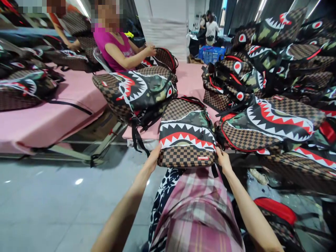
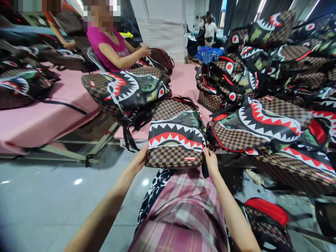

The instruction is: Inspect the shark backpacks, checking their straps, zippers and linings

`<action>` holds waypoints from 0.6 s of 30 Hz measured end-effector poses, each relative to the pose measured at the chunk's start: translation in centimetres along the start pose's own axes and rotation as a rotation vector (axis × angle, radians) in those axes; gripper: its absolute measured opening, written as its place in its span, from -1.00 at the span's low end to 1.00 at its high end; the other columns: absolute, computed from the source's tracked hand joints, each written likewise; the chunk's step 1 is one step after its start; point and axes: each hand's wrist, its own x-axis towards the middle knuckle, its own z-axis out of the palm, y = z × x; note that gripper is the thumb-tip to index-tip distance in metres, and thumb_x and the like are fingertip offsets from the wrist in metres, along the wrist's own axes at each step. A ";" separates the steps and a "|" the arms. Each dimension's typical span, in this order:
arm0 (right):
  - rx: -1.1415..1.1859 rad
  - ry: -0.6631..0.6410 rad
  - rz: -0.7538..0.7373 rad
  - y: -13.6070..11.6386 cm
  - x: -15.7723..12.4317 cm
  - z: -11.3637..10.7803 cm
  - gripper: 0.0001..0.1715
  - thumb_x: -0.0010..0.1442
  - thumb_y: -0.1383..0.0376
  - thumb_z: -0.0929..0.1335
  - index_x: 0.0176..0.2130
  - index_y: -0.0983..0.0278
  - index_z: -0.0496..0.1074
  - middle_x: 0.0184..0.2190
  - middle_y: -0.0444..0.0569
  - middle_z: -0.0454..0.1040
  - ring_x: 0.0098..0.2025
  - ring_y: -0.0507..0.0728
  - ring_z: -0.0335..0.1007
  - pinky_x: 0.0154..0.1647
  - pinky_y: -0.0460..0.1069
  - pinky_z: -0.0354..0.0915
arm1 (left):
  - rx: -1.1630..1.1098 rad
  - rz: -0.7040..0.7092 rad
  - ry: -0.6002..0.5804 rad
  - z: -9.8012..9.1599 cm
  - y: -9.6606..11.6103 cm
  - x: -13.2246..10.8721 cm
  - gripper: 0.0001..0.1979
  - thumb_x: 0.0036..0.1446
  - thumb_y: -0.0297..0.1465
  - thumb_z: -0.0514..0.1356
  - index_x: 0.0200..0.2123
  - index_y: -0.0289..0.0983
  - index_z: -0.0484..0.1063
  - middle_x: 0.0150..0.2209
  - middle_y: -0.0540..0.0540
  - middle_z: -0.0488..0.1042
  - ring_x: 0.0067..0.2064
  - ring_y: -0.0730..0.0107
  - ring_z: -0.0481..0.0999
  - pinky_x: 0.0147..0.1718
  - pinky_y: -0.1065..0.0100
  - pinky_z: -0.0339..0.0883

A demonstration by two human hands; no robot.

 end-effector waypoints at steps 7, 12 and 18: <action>0.231 -0.018 -0.045 3.5 -5.1 1.6 -0.40 0.01 0.05 0.33 -0.02 0.32 0.39 -0.08 0.05 0.47 -0.03 0.18 0.37 -0.02 0.06 0.26 | 0.144 0.162 0.121 0.7 -3.8 -4.3 -0.35 -0.02 -0.20 0.23 0.12 -0.27 0.16 0.05 -0.21 0.37 0.02 0.23 0.40 0.01 0.26 0.25; 0.097 -0.069 0.029 8.6 -9.9 0.5 -0.44 0.05 0.13 0.34 0.04 0.24 0.34 -0.02 0.02 0.44 0.00 0.18 0.36 0.00 0.09 0.26 | 0.236 0.056 0.060 -0.6 -8.9 -8.2 -0.36 -0.03 -0.18 0.19 0.10 -0.29 0.14 0.02 -0.21 0.39 0.00 0.19 0.43 -0.03 0.23 0.30; -0.480 0.030 -0.360 6.0 -8.2 0.7 -0.38 0.08 0.41 0.24 0.15 0.18 0.23 0.19 0.01 0.18 0.03 0.21 0.32 -0.08 0.05 0.31 | 0.244 0.093 0.026 0.4 -9.0 -7.7 -0.37 -0.01 -0.14 0.16 0.10 -0.27 0.12 0.05 -0.21 0.37 0.03 0.18 0.40 -0.02 0.22 0.30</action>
